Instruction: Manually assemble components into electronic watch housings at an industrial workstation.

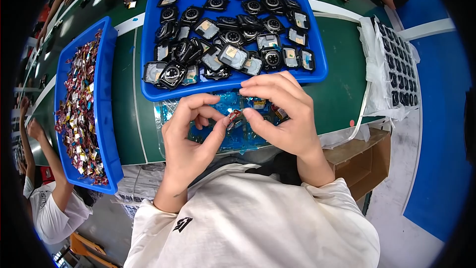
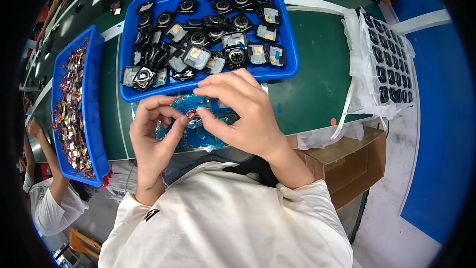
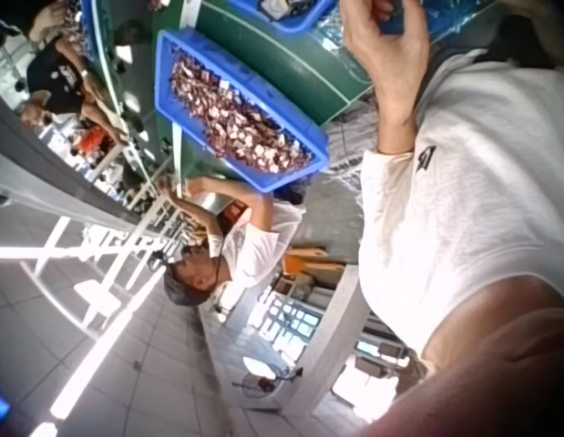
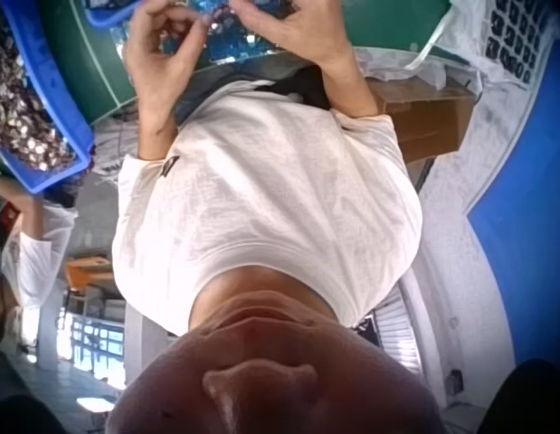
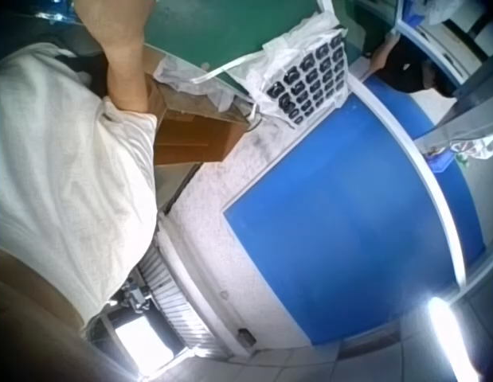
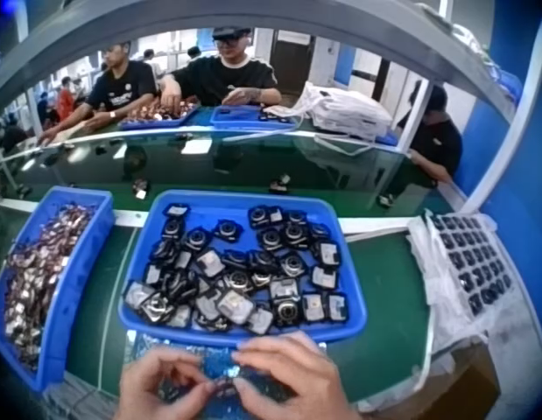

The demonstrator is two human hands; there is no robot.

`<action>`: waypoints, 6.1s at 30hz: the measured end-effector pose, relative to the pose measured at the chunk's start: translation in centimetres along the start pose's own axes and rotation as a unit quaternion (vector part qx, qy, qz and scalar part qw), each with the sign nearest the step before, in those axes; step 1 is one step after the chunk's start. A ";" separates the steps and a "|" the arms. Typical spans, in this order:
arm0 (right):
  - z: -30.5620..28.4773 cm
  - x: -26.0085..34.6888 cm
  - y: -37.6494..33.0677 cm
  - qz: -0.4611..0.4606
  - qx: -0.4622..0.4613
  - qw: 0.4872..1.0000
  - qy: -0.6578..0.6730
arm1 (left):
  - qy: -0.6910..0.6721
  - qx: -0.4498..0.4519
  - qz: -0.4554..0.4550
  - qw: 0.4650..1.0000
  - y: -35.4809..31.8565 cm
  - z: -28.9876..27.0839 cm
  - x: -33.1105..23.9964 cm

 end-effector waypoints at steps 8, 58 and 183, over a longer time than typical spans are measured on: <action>0.4 -0.2 -0.4 -0.022 0.007 0.998 0.060 | -0.031 -0.015 0.036 0.999 -0.1 0.2 0.2; 1.4 0.0 -3.2 0.346 0.072 0.817 0.456 | -0.132 0.090 -0.036 0.987 -0.1 0.4 0.0; -4.4 -0.1 3.3 -0.016 0.176 0.969 0.171 | -0.268 0.081 -0.133 0.951 -0.1 0.6 0.3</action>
Point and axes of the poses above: each hand's wrist, its own y-axis towards the middle knuckle, its own z-axis out of the palm, x = y × z, the point moved 4 cm from there along y, towards the middle knuckle, and after that the axes turned 10 degrees about -x, right-handed, at the moved point
